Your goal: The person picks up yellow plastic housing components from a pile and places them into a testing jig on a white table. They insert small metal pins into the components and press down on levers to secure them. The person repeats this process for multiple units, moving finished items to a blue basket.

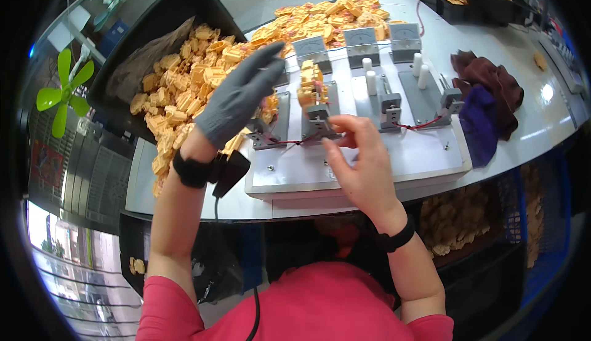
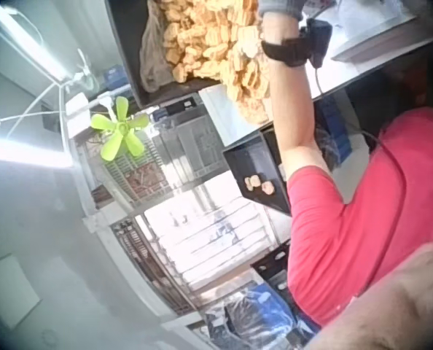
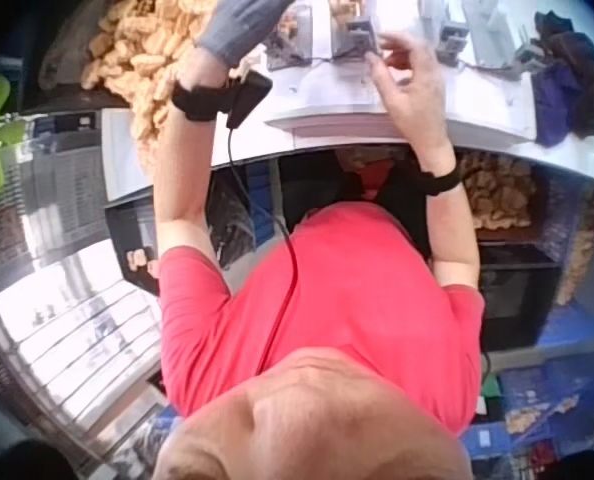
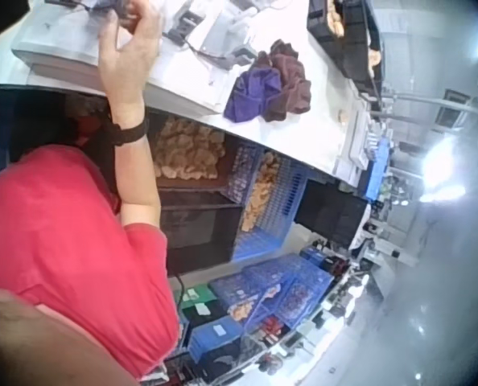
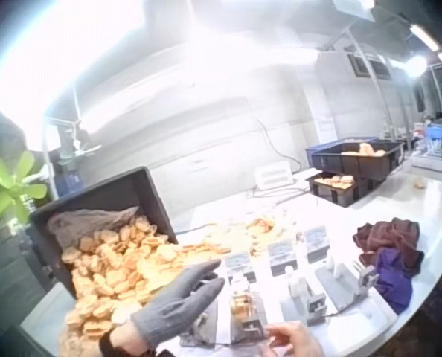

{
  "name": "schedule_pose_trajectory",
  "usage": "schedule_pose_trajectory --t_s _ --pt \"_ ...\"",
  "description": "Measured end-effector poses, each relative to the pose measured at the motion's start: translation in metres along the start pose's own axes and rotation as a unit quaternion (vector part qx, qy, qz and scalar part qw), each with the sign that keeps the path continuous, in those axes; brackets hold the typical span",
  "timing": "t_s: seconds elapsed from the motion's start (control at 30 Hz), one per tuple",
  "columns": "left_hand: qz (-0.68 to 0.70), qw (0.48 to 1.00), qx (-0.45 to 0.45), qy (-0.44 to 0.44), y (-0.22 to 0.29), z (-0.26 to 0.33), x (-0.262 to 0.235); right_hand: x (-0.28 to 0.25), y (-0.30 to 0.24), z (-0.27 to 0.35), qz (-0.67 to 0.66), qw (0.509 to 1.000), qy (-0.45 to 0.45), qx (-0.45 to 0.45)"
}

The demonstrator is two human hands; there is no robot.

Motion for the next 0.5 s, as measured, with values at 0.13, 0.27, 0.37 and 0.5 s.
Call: schedule_pose_trajectory --t_s 0.13,0.27,0.37,0.5 --pt "0.226 0.951 -0.011 0.211 -0.022 0.053 -0.035 0.007 -0.002 0.000 0.126 0.989 -0.041 -0.062" --pt "0.341 0.876 -0.046 0.337 -0.052 0.110 -0.054 0.019 -0.005 0.005 0.263 0.953 -0.089 -0.125" --pt "0.352 0.843 -0.060 0.403 -0.064 0.141 -0.057 0.016 -0.007 0.004 0.221 0.967 -0.120 -0.048" --pt "0.305 0.847 -0.090 0.425 -0.081 0.173 -0.042 0.009 -0.008 0.005 0.234 0.964 -0.122 -0.019"
Point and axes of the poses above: each hand's wrist, its own z-axis away from the middle knuckle, its own x-axis out of the palm, y = z × x, the point moved 4 cm from there along -z, towards the middle knuckle, and after that the axes turned 14 degrees about x, right-handed, at the moved point
